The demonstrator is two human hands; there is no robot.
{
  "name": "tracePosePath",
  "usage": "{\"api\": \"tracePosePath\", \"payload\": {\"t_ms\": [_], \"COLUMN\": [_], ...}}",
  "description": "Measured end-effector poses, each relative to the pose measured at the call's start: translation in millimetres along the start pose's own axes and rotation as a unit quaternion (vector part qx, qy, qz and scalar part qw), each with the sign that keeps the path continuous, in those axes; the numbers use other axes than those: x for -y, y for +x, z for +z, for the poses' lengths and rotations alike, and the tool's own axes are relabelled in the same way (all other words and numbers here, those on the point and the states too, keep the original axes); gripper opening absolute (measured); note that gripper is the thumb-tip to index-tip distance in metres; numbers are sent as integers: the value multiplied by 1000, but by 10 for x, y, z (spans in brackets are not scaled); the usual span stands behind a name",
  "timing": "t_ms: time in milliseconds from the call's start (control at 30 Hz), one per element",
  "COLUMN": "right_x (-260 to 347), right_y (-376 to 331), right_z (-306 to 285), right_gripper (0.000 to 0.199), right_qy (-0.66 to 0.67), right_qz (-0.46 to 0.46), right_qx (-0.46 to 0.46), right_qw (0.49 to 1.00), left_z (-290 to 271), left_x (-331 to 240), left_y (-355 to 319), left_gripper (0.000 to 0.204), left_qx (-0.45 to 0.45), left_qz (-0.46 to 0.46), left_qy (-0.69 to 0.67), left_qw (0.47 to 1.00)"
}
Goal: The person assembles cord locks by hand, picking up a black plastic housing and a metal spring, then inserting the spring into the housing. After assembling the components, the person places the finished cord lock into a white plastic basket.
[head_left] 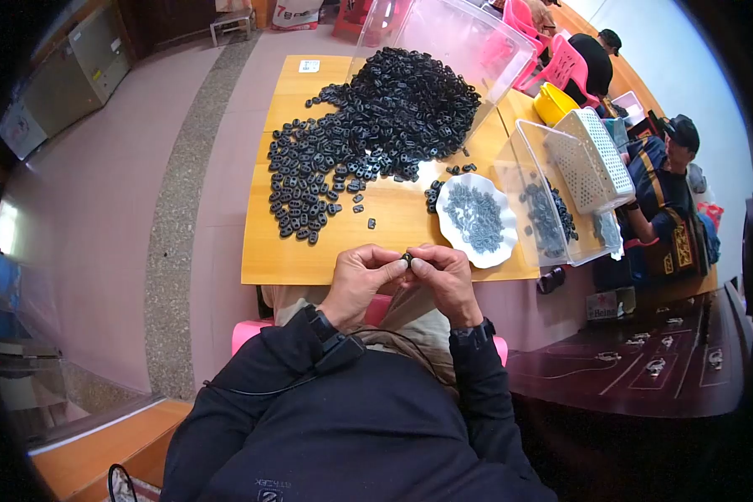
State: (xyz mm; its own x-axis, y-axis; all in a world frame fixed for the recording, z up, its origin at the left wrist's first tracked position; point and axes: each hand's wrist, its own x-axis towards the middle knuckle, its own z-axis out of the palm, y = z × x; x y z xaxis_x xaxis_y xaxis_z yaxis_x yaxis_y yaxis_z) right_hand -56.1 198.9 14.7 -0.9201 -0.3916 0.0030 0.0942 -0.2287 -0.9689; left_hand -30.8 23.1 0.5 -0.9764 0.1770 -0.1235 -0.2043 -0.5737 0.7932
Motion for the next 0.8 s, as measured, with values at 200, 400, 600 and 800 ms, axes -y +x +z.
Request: {"api": "tracePosePath", "payload": {"t_ms": [200,400,600,800], "right_x": [38,71,63,81], "right_y": [-29,-49,-37,-13], "right_z": [41,91,107,73], "right_gripper": [18,17,18,20], "right_qy": [66,75,91,50], "right_qz": [13,27,33,49], "right_qx": [2,-2,-11,-10], "right_qw": [998,997,995,998], "left_z": [10,9,2,22], "left_x": [-38,-83,-59,-73], "left_y": [-16,-12,32,38], "left_gripper": [7,8,11,15], "left_qx": [40,42,42,22], "left_qz": [22,-2,7,-3], "left_qy": [-35,-18,9,11], "left_qw": [998,999,999,1000]}}
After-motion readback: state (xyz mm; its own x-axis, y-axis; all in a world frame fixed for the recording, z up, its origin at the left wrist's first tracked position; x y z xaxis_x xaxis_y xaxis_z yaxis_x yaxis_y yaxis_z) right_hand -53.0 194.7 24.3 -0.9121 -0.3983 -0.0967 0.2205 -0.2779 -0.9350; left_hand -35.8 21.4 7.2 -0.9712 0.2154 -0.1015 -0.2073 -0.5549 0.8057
